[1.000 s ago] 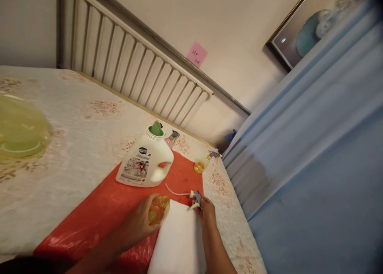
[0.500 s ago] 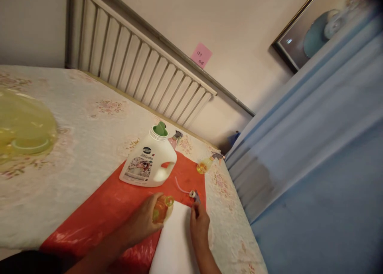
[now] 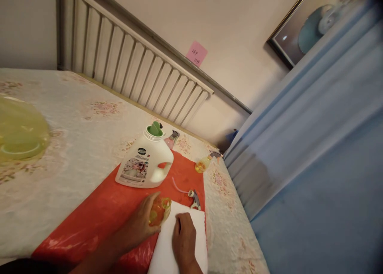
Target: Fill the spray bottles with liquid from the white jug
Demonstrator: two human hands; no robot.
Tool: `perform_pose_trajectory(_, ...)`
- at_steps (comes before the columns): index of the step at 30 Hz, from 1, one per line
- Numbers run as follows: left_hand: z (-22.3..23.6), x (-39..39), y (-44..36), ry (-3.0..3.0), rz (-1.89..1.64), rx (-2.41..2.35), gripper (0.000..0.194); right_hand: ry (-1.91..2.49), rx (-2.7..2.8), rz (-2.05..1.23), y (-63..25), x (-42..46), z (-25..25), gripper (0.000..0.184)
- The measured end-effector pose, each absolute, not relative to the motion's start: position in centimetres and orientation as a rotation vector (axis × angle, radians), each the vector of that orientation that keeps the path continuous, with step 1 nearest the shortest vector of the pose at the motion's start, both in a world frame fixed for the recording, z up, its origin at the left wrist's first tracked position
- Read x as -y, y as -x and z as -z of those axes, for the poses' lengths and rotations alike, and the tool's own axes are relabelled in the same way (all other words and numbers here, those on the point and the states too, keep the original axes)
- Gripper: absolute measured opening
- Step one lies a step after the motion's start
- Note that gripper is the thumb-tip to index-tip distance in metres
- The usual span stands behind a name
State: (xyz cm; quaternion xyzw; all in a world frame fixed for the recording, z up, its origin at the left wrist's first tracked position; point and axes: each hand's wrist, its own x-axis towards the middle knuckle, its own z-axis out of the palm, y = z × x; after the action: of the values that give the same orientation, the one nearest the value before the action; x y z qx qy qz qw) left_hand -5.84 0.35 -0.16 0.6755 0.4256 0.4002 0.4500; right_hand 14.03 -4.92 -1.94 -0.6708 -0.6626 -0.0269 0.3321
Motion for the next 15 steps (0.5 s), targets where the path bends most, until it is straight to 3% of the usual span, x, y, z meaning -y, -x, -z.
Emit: perform_pose_trajectory(15,-0.8,-0.2,6.1,-1.695,-0.924,-1.062,0.075,1.722,1.768,0.159,-14.0,5.1,1.9,0.019)
